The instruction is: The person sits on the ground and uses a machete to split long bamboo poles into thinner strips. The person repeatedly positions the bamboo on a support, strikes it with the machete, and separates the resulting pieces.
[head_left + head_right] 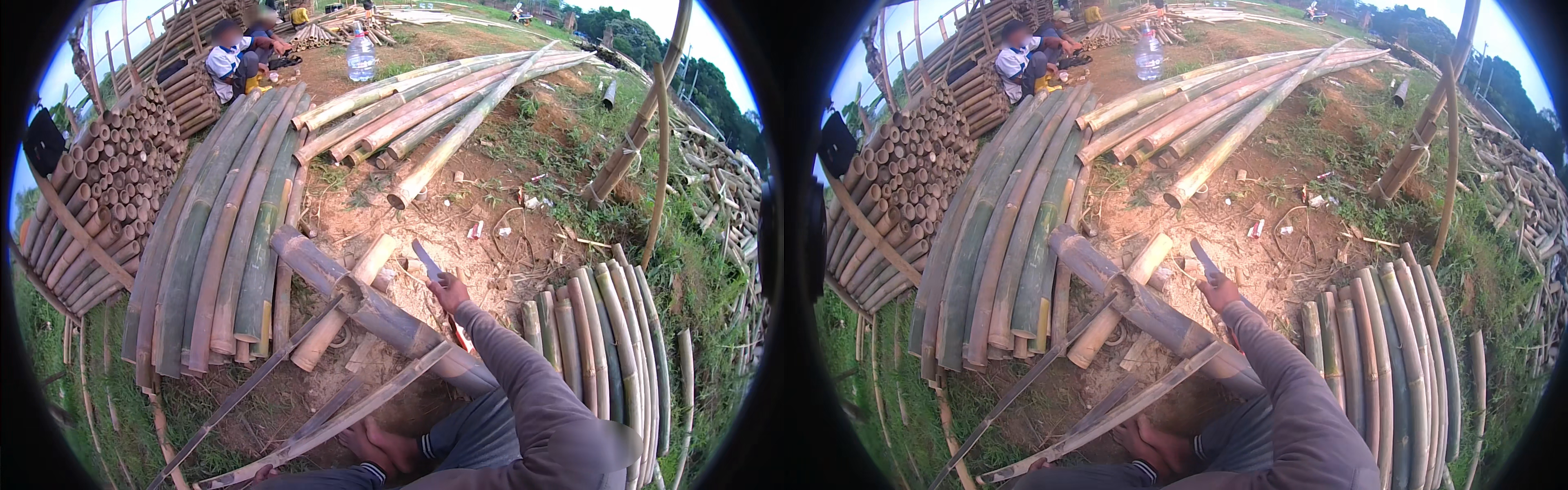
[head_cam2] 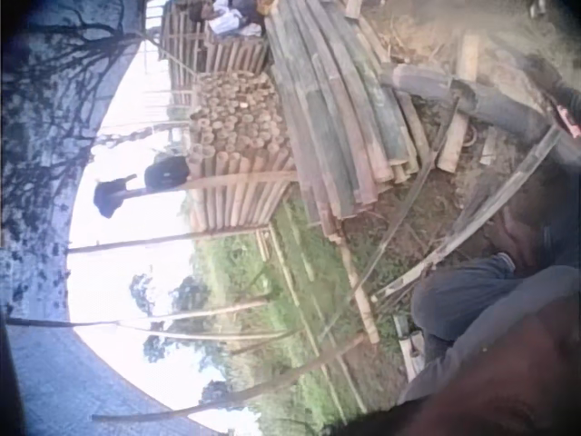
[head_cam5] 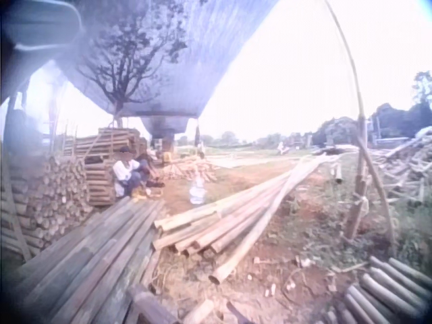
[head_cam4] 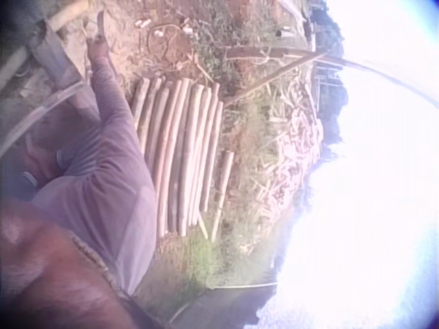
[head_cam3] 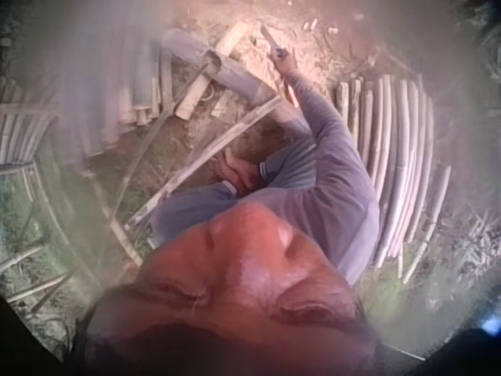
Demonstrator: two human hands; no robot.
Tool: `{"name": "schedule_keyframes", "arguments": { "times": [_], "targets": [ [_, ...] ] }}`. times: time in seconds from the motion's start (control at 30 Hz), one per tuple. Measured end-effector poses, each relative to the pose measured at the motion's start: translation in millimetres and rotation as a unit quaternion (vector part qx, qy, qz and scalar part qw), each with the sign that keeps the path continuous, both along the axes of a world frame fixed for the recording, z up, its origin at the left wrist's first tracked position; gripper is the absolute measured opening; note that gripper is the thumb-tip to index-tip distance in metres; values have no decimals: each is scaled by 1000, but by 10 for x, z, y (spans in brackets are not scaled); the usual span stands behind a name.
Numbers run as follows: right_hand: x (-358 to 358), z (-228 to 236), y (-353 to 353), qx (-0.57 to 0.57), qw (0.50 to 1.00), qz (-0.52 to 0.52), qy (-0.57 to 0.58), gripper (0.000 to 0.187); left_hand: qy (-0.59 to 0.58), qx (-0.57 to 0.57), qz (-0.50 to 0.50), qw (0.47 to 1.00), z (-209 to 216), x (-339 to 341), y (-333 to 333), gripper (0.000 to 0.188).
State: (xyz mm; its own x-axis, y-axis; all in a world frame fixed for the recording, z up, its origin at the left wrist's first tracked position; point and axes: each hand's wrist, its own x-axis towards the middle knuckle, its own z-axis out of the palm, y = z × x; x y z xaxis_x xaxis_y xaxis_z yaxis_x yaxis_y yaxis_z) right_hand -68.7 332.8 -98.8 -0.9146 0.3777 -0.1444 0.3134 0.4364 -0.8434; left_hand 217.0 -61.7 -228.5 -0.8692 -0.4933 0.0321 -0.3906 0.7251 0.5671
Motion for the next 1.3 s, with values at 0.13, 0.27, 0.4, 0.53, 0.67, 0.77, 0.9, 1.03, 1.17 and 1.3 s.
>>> {"name": "schedule_keyframes", "arguments": {
  "times": [0.13,0.27,0.4,0.53,0.67,0.77,0.9,1.03,1.17,1.3],
  "targets": [
    [-1253,-97,68,-98,991,-80,47,94,-69,63,14,996,307,154,-550,54],
    [-2450,-178,470,-180,957,-196,113,113,-135,159,38,977,644,243,-1332,54],
    [-3118,221,207,-337,916,-209,61,125,-188,240,114,946,985,606,-1999,55],
    [-3339,203,70,-350,921,-169,31,105,-210,287,154,922,1239,839,-2397,55],
    [-3349,33,413,-347,914,-208,26,86,-222,304,139,916,1321,816,-2714,56],
    [-2831,251,389,-307,927,-214,22,89,-199,317,142,916,1316,958,-2823,57],
    [-1970,378,997,-265,938,-223,0,84,-99,395,136,903,1261,978,-2762,56],
    [-688,506,2109,-302,922,-241,32,68,-93,400,92,907,1005,775,-2871,55],
    [463,911,2803,-345,898,-262,77,55,-61,410,41,909,767,669,-3011,54],
    [1193,1268,2736,-344,905,-243,61,51,-68,377,2,924,961,348,-3212,46]
  ]
}}
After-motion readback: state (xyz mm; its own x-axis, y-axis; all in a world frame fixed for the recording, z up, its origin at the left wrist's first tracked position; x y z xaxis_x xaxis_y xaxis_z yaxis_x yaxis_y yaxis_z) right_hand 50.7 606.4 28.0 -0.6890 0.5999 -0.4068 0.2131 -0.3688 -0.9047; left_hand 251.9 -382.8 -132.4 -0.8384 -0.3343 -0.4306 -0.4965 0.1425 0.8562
